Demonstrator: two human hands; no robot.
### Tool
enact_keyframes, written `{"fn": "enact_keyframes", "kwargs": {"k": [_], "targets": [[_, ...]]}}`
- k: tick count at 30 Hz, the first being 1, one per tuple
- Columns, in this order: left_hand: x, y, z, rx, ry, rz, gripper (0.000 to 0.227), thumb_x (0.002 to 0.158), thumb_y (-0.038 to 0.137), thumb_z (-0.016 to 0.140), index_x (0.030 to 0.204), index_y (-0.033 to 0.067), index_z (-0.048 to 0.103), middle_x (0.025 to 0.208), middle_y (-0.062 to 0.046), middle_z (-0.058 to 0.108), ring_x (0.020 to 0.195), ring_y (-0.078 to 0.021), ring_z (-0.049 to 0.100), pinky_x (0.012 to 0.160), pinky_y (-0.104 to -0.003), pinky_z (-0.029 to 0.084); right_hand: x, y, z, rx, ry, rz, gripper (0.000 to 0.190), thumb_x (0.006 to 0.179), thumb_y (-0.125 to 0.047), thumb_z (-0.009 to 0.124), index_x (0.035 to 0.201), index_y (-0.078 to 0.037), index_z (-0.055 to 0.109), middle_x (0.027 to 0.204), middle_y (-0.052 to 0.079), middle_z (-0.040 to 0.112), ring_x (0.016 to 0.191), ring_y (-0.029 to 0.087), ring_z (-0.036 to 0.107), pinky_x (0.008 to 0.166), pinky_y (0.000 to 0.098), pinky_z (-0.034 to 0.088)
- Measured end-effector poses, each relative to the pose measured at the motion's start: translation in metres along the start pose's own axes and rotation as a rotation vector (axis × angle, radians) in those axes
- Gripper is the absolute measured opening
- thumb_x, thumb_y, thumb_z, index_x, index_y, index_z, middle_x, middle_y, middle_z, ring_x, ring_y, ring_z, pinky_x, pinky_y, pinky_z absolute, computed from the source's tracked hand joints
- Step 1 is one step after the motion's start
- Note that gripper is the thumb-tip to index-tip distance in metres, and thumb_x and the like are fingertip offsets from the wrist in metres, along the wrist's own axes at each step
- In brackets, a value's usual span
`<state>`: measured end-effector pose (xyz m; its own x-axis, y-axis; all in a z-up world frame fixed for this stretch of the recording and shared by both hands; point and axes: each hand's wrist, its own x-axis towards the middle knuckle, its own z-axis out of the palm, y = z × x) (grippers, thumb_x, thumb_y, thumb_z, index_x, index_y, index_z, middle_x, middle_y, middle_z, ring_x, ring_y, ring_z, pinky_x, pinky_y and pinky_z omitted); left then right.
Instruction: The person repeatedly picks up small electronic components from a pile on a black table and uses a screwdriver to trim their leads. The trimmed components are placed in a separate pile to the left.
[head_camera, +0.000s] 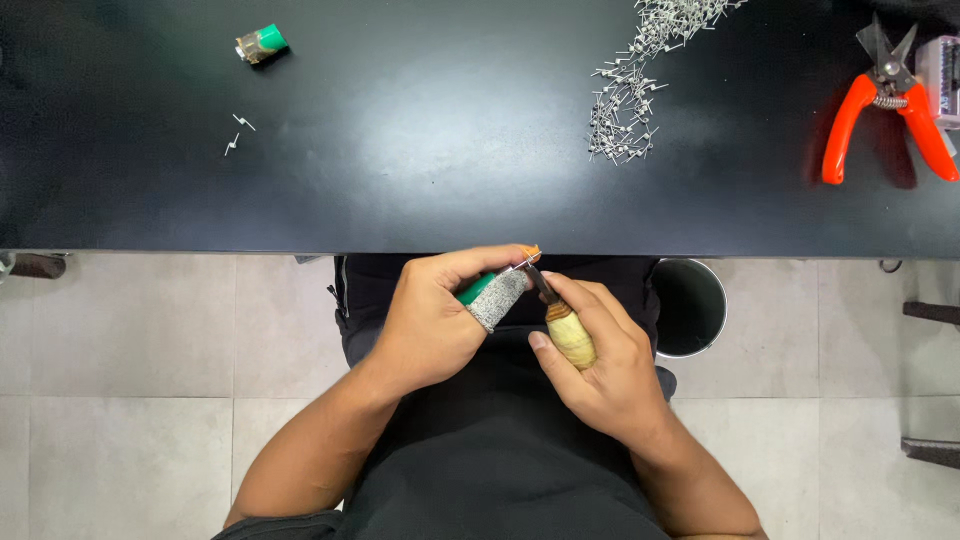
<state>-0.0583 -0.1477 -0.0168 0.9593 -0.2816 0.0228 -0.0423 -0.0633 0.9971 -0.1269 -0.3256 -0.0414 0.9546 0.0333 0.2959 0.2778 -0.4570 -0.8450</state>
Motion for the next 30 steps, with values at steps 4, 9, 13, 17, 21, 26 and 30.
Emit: {"fn": "enact_keyframes", "kwargs": {"k": [4, 9, 13, 17, 21, 26, 30], "targets": [[-0.001, -0.006, 0.001, 0.404, 0.109, 0.386, 0.024, 0.087, -0.002, 0.073, 0.108, 0.0065, 0.078, 0.093, -0.008, 0.080, 0.087, -0.0237, 0.078, 0.076, -0.034, 0.061, -0.002, 0.005, 0.000, -0.056, -0.007, -0.018, 0.048, 0.086, -0.010, 0.075, 0.131, 0.002, 0.066, 0.105, 0.018, 0.072, 0.094, 0.035, 0.074, 0.080, 0.0454, 0.058], [0.000, -0.003, 0.002, 0.965, 0.295, 0.769, 0.031, 0.088, -0.005, 0.061, 0.109, 0.0109, 0.077, 0.092, 0.001, 0.076, 0.062, -0.0126, 0.062, 0.060, -0.020, 0.056, 0.002, -0.001, 0.001, -0.095, 0.011, -0.034, 0.047, 0.086, -0.009, 0.073, 0.132, 0.002, 0.066, 0.102, 0.017, 0.071, 0.090, 0.033, 0.073, 0.076, 0.0449, 0.058], [0.002, -0.002, 0.000, 0.976, 0.272, 0.782, 0.027, 0.089, -0.002, 0.063, 0.107, 0.0112, 0.077, 0.088, 0.001, 0.074, 0.059, -0.0140, 0.058, 0.052, -0.021, 0.050, 0.004, 0.004, 0.001, -0.092, 0.021, -0.070, 0.047, 0.085, -0.008, 0.075, 0.131, 0.002, 0.067, 0.101, 0.018, 0.071, 0.091, 0.035, 0.074, 0.077, 0.0444, 0.058], [0.004, 0.006, -0.003, 0.084, -0.033, 0.058, 0.018, 0.089, 0.003, 0.069, 0.105, 0.0066, 0.076, 0.089, -0.006, 0.080, 0.085, -0.0126, 0.066, 0.079, -0.036, 0.056, 0.005, 0.012, 0.002, -0.073, 0.035, -0.120, 0.046, 0.086, -0.008, 0.074, 0.130, 0.001, 0.068, 0.104, 0.015, 0.071, 0.092, 0.032, 0.074, 0.080, 0.0413, 0.059], [-0.004, -0.001, -0.010, 0.478, 0.060, 0.369, 0.027, 0.086, 0.000, 0.073, 0.108, 0.0143, 0.077, 0.088, -0.006, 0.078, 0.085, -0.0305, 0.076, 0.074, -0.038, 0.059, 0.003, 0.000, -0.003, -0.056, 0.021, -0.099, 0.047, 0.085, -0.008, 0.074, 0.130, 0.002, 0.068, 0.102, 0.015, 0.072, 0.091, 0.031, 0.075, 0.078, 0.0410, 0.059], [-0.001, 0.000, -0.009, 0.222, -0.003, 0.242, 0.021, 0.087, 0.001, 0.072, 0.105, 0.0094, 0.077, 0.089, -0.010, 0.079, 0.084, -0.0282, 0.078, 0.075, -0.037, 0.058, 0.001, -0.001, -0.003, -0.064, -0.002, -0.092, 0.048, 0.083, -0.007, 0.075, 0.130, 0.003, 0.068, 0.100, 0.016, 0.072, 0.089, 0.032, 0.075, 0.077, 0.0432, 0.059], [0.000, 0.002, -0.011, 0.069, -0.069, 0.068, 0.023, 0.085, -0.001, 0.069, 0.105, 0.0083, 0.076, 0.088, -0.006, 0.081, 0.085, -0.0157, 0.075, 0.080, -0.034, 0.058, 0.004, -0.002, -0.002, -0.055, 0.018, -0.104, 0.046, 0.085, -0.007, 0.074, 0.130, 0.003, 0.068, 0.102, 0.017, 0.072, 0.091, 0.032, 0.075, 0.080, 0.0417, 0.059]]}}
